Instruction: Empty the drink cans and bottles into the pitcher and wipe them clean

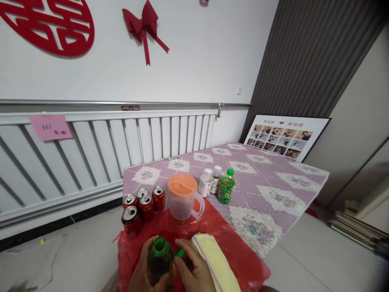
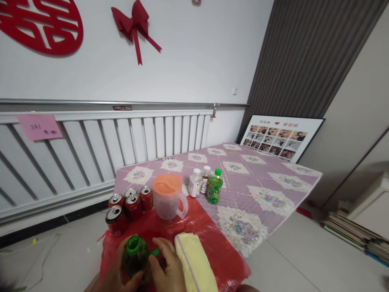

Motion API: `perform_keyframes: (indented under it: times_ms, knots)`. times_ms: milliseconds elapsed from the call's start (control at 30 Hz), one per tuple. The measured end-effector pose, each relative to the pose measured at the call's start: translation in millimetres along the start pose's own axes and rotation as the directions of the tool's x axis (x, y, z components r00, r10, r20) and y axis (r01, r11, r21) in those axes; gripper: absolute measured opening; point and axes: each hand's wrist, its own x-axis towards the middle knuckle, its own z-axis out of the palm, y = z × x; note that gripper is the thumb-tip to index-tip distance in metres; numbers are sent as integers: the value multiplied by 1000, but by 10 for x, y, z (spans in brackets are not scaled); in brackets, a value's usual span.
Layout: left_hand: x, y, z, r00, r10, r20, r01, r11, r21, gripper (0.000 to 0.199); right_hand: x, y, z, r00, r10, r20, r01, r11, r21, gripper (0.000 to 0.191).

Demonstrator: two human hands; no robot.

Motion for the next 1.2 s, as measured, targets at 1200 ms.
perform_keyframes:
  times_ms: [1200]
  knots:
    - [68,-9,-78,980,116,165,-119,993,11,79,404,-1085,-129,880,-228,417,403,823,-400,38]
